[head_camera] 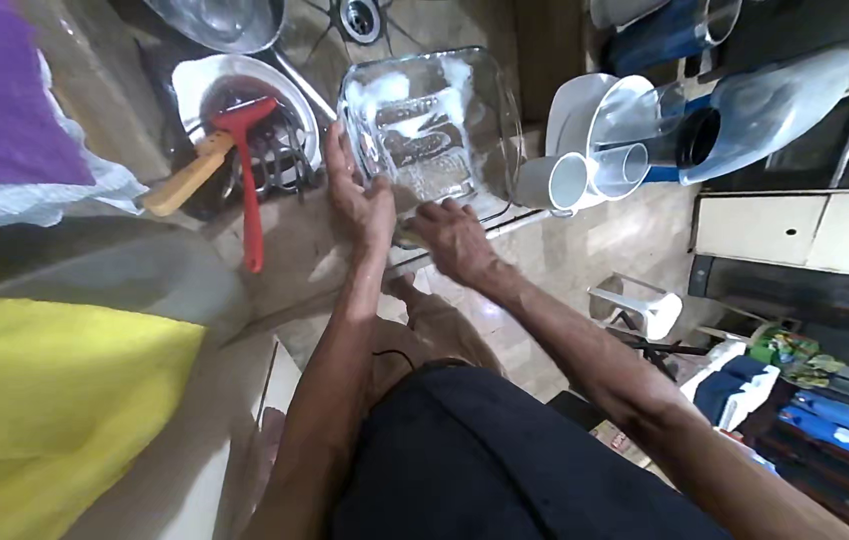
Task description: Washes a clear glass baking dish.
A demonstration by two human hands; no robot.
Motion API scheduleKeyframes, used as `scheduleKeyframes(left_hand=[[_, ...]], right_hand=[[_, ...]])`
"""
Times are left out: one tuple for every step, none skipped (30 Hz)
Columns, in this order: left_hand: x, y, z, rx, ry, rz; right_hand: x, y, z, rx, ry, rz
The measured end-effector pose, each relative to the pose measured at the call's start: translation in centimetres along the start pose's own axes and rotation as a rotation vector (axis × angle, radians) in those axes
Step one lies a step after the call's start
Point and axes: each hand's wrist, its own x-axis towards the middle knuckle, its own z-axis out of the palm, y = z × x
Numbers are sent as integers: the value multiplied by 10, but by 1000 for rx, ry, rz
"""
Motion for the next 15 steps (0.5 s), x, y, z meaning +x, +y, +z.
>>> scheduleKeyframes(left_hand=[[-1, -1, 0, -14, 2, 6], [-1, -1, 1, -25, 12, 15], [-1, -1, 2, -22, 19, 16], [0, -2, 1, -11, 19, 15], [0, -2, 1, 3, 14, 12], [-1, -2, 1, 15, 6, 8], [-1, -3, 1, 23, 2, 5], [0, -3, 0, 27, -2, 5], [1, -3, -1, 22, -8, 8], [3, -4, -1, 17, -18, 12], [6, -3, -2, 26, -35, 12], [15, -1, -5, 58, -69, 5], [27, 5, -9, 115, -119, -9], [41, 10, -13, 171, -187, -19], [55, 15, -15, 233, -233, -21]], right_hand=[[-5, 18, -5, -16, -14, 36], [-11, 38, -11, -40, -29, 95], [-14, 50, -14, -74, -49, 152], [-14, 49, -13, -95, -47, 174], [-12, 36, -8, -89, -28, 159], [-10, 16, -2, -69, 1, 116], [-6, -3, 4, -43, 33, 57], [-3, -13, 7, -17, 55, 11], [-3, -11, 5, 6, 56, -4], [-7, 3, 1, -2, 53, 11], [-12, 23, -3, -29, 42, 54], [-17, 43, -7, -56, 42, 102], [-19, 55, -7, -74, 46, 136], [-20, 58, -6, -79, 62, 144], [-20, 54, -3, -74, 81, 134]])
